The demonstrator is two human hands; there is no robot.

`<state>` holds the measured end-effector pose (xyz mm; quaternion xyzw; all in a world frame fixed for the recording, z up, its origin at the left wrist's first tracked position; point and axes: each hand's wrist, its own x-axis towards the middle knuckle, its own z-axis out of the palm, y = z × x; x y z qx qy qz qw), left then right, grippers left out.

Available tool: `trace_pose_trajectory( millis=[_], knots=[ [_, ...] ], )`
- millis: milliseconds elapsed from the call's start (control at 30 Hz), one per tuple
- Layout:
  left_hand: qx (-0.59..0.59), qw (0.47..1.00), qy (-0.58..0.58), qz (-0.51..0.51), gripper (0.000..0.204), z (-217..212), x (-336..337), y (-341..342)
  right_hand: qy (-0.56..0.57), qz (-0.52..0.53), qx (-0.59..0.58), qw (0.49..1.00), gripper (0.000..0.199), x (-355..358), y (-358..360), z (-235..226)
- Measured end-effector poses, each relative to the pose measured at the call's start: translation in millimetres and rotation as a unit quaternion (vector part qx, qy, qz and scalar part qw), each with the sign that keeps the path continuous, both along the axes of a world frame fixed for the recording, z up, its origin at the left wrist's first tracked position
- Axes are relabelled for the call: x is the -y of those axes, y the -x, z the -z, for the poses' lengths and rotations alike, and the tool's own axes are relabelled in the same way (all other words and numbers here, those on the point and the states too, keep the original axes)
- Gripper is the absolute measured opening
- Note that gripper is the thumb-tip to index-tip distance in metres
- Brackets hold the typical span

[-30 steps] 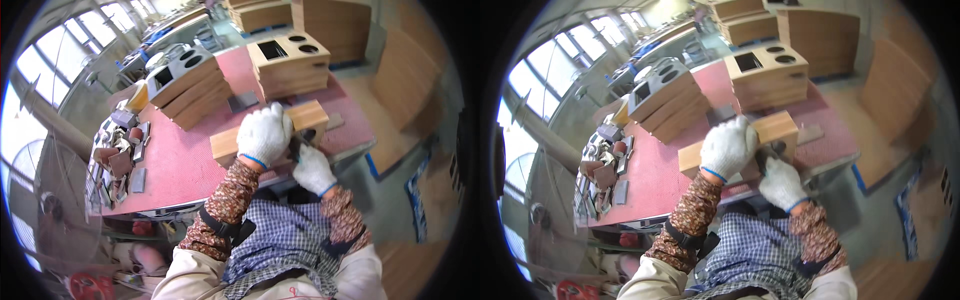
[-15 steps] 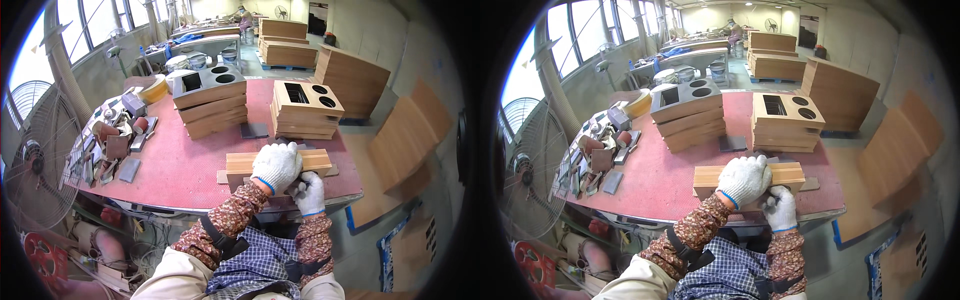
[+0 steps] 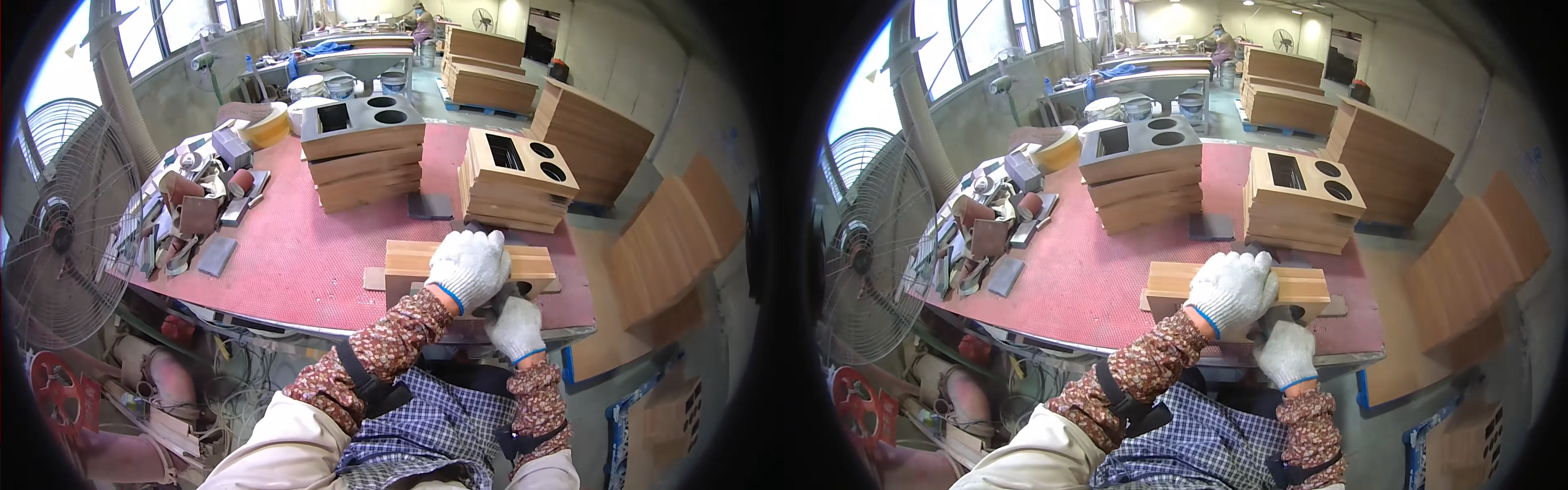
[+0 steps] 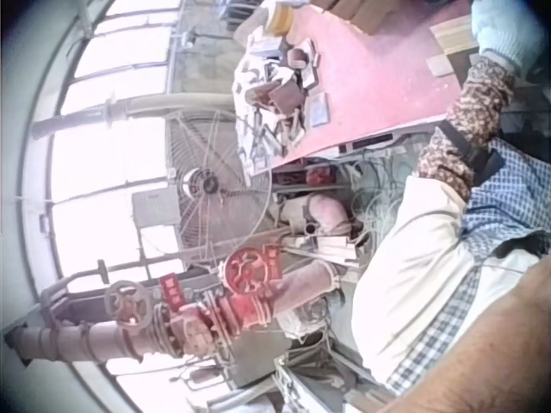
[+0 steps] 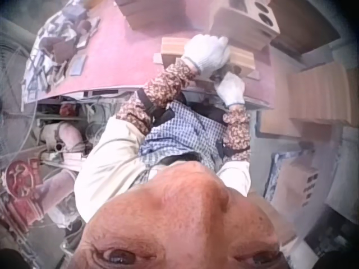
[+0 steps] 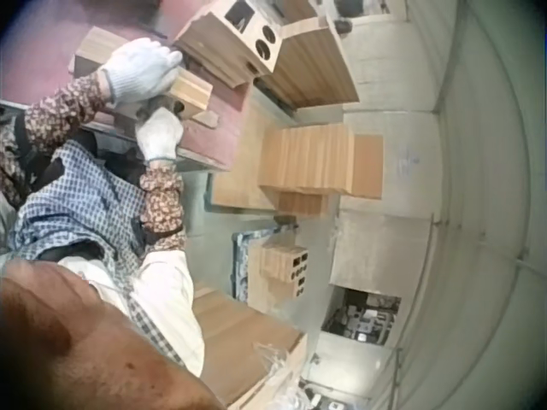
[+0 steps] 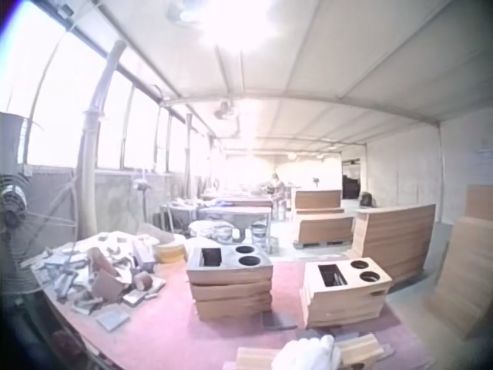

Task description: Sanding the interior and exterior edges of holes in wooden speaker boxes using a sanding tool.

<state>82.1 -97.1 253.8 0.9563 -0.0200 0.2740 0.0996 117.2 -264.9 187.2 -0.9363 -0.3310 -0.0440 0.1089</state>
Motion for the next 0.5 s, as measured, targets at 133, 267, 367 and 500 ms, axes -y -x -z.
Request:
trace_pose_trajectory(
  millis=[133, 267, 367, 500],
  knots=[
    [-0.026, 0.999, 0.025, 0.004, 0.027, -4, -1, 4, 0.041, 0.011, 0.01, 0.999, 0.042, 0, 5, -5],
    [-0.039, 0.999, 0.009, 0.026, 0.03, -8, -1, 6, 0.007, 0.001, 0.034, 0.999, 0.038, 1, 4, -1],
    [-0.057, 0.998, 0.034, 0.019, 0.034, -10, -1, 5, -0.003, -0.007, 0.04, 0.999, 0.035, 2, 2, 3],
    [-0.061, 0.997, 0.044, 0.022, 0.047, -12, -2, 5, 0.035, -0.024, 0.014, 0.999, 0.028, 0, 2, -8]
  ],
)
